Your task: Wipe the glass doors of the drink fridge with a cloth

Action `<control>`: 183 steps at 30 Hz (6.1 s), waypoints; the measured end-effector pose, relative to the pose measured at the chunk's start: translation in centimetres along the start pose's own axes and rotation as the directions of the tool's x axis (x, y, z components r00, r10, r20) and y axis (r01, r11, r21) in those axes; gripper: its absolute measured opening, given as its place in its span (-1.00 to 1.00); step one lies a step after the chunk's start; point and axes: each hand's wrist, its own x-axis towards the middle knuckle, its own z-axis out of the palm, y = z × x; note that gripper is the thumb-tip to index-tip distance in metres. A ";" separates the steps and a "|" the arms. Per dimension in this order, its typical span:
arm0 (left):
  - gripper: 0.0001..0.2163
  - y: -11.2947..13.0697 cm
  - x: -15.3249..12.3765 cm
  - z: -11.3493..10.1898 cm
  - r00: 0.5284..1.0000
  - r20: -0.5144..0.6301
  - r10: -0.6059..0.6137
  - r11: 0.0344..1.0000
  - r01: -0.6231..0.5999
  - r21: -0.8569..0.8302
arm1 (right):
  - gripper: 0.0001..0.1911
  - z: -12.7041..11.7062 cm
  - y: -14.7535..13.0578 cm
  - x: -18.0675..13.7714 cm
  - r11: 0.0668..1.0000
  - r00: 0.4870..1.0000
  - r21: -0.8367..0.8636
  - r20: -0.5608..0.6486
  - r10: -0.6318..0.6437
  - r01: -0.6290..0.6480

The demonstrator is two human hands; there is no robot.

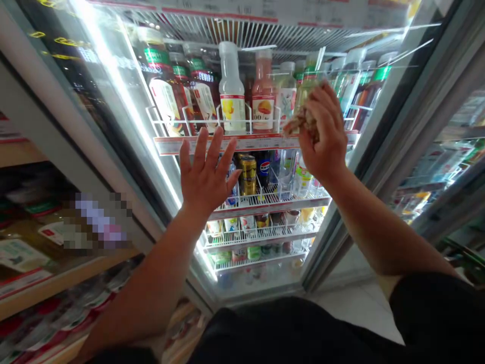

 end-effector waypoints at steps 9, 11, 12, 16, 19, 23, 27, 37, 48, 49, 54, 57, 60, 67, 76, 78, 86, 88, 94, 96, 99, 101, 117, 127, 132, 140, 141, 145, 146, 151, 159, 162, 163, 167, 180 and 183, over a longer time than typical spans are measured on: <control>-0.37 0.8 0.5 0.0 0.986 -0.146 -0.084 0.996 0.086 0.004 | -0.49 -0.4 -1.9 -2.0 0.999 0.988 0.038 0.154 -0.018 0.012; -0.40 1.1 0.6 0.2 0.976 -0.131 -0.175 0.984 0.169 -0.056 | -0.54 -0.5 -0.2 -0.7 0.999 0.998 0.029 0.066 -0.016 0.015; -0.41 1.2 0.6 0.4 0.973 -0.099 -0.208 0.976 0.200 -0.087 | -0.57 -0.4 0.8 0.2 1.000 1.000 0.020 -0.001 -0.009 0.009; -0.41 1.3 0.6 0.5 0.974 -0.034 -0.222 0.973 0.219 -0.078 | -0.64 -0.5 2.1 1.0 0.999 0.992 0.038 -0.124 0.010 -0.006; -0.41 1.3 0.6 0.4 0.977 -0.053 -0.209 0.976 0.205 -0.072 | -0.67 -0.5 -0.3 -2.0 0.994 0.998 0.105 0.050 -0.050 0.044; -0.42 1.3 0.7 0.2 0.971 0.005 -0.240 0.963 0.239 -0.121 | -0.69 -0.5 -0.9 -2.3 0.993 0.980 0.119 0.190 -0.051 0.029; -0.40 1.2 0.6 0.3 0.978 -0.044 -0.206 0.976 0.202 -0.079 | -0.65 -0.6 1.9 1.6 0.988 0.997 0.137 0.031 0.065 -0.068; -0.40 1.3 0.5 0.4 0.980 -0.083 -0.179 0.983 0.176 -0.044 | -0.67 0.1 0.5 0.8 0.992 0.999 0.115 0.015 -0.051 0.049; -0.42 1.3 0.6 0.2 0.970 0.006 -0.244 0.961 0.243 -0.132 | -0.80 0.1 -1.2 -0.9 0.990 0.989 0.139 0.146 -0.032 0.011; -0.42 1.3 0.6 0.2 0.969 0.009 -0.245 0.961 0.244 -0.128 | -0.80 0.1 -0.9 -0.6 0.989 0.988 0.144 0.153 -0.011 -0.011; -0.41 1.4 0.6 0.2 0.975 -0.031 -0.222 0.971 0.218 -0.099 | -0.78 0.0 1.4 2.3 0.991 0.994 0.083 0.021 0.107 -0.109; -0.41 1.3 0.6 0.3 0.974 -0.037 -0.223 0.971 0.218 -0.096 | -0.78 0.0 -0.4 -0.4 0.995 1.000 0.099 0.017 0.026 -0.027; -0.42 1.3 0.6 0.3 0.975 -0.043 -0.218 0.973 0.214 -0.087 | -0.72 0.0 -2.6 -4.1 0.988 0.987 0.123 0.121 -0.110 0.095; -0.44 1.6 0.8 0.1 0.964 -0.009 -0.266 0.954 0.262 -0.145 | -0.49 0.5 2.1 5.3 0.998 0.998 0.009 -0.003 0.067 -0.067; -0.43 1.5 1.0 -0.2 0.955 0.046 -0.293 0.929 0.296 -0.224 | -0.66 1.5 -0.1 12.5 0.989 0.979 -0.125 0.195 -0.059 0.084; -0.43 1.6 1.1 -0.1 0.953 0.049 -0.300 0.926 0.303 -0.227 | -0.52 1.1 0.3 13.5 0.990 0.987 -0.140 0.157 0.017 0.005; -0.40 0.7 0.7 -2.2 0.918 -0.023 -0.395 0.912 0.389 -0.132 | -0.49 2.7 -1.1 7.9 0.983 0.941 0.017 0.289 -0.179 0.182; -0.38 -0.1 0.6 -3.0 0.893 -0.056 -0.447 0.894 0.443 -0.071 | -0.45 2.6 -1.2 6.8 0.971 0.902 0.096 0.357 -0.241 0.221; -0.28 -1.5 0.7 -3.0 0.842 -0.071 -0.534 0.844 0.527 -0.097 | -0.43 2.5 -0.7 5.7 0.998 0.990 0.021 0.119 -0.069 0.067; -0.27 -1.6 0.5 -2.7 0.855 -0.074 -0.513 0.858 0.507 -0.087 | -0.43 2.9 -2.2 3.4 0.980 0.973 0.035 0.114 -0.200 0.197; -0.27 -1.8 0.3 -2.5 0.872 -0.086 -0.482 0.876 0.479 -0.060 | -0.41 3.1 -4.2 0.9 0.896 0.848 0.137 0.288 -0.444 0.422; -0.28 -1.9 0.1 -2.5 0.880 -0.089 -0.467 0.884 0.466 -0.032 | -0.40 3.1 -4.2 1.3 0.905 0.841 0.151 0.334 -0.425 0.398; -0.31 -2.7 -0.4 -2.1 0.922 -0.118 -0.369 0.922 0.379 0.078 | -0.41 3.0 -5.0 1.1 0.967 0.902 0.106 0.349 -0.255 0.233; -0.31 -2.5 -0.3 -2.1 0.907 -0.109 -0.407 0.910 0.413 0.031 | -0.40 0.0 -1.5 -1.6 0.875 0.789 0.113 0.390 -0.474 0.470; -0.30 -2.6 -0.4 -2.1 0.906 -0.096 -0.413 0.906 0.419 0.053 | -0.39 -1.1 2.6 0.1 1.000 0.987 0.006 0.161 -0.021 0.021; -0.28 -2.6 -0.3 -2.3 0.901 -0.085 -0.425 0.902 0.429 0.042 | -0.43 -1.9 1.1 -4.2 0.963 0.896 0.069 0.356 -0.266 0.259; -0.28 -2.6 -0.4 -2.3 0.903 -0.084 -0.421 0.904 0.425 0.051 | -0.44 -2.2 1.9 -3.5 0.980 0.937 0.018 0.290 -0.193 0.196; -0.31 -2.5 -0.4 -2.4 0.911 -0.089 -0.403 0.908 0.410 0.090 | -0.44 -3.2 3.9 -1.7 0.995 1.000 -0.099 -0.022 -0.016 0.014; -0.31 -2.5 -0.4 -2.4 0.913 -0.089 -0.399 0.909 0.406 0.095 | -0.42 -3.3 3.9 -2.1 0.994 0.998 -0.098 -0.050 -0.048 0.043; -0.31 -2.6 -0.5 -2.2 0.926 -0.103 -0.364 0.919 0.375 0.123 | -0.37 -4.4 4.1 -5.4 0.953 0.935 -0.035 0.204 -0.289 0.302; -0.31 -2.5 -0.4 -2.3 0.909 -0.092 -0.406 0.907 0.413 0.077 | -0.52 -5.9 7.1 -5.9 0.976 0.976 -0.182 -0.199 0.087 -0.124; -0.29 -2.4 -0.4 -2.3 0.905 -0.089 -0.417 0.905 0.422 0.048 | -0.37 -5.8 4.3 -9.1 0.986 0.999 -0.166 0.011 0.032 -0.030; -0.29 -2.4 -0.4 -2.2 0.901 -0.089 -0.424 0.903 0.428 0.037 | -0.33 -5.9 3.7 -9.8 0.990 0.993 -0.139 0.121 -0.012 0.029; -0.29 -2.4 -0.3 -2.2 0.897 -0.095 -0.432 0.899 0.437 0.037 | -0.30 -6.6 5.5 -8.1 0.995 0.988 -0.076 0.145 -0.058 0.070; -0.26 -2.2 -0.2 -2.3 0.872 -0.082 -0.483 0.875 0.483 -0.026 | -0.46 -4.3 5.2 -0.1 0.981 0.962 -0.038 0.206 -0.180 0.192; -0.28 -2.2 -0.3 -2.3 0.884 -0.095 -0.457 0.888 0.460 0.015 | -0.48 -3.4 6.7 4.1 0.984 0.992 -0.126 0.006 -0.126 0.126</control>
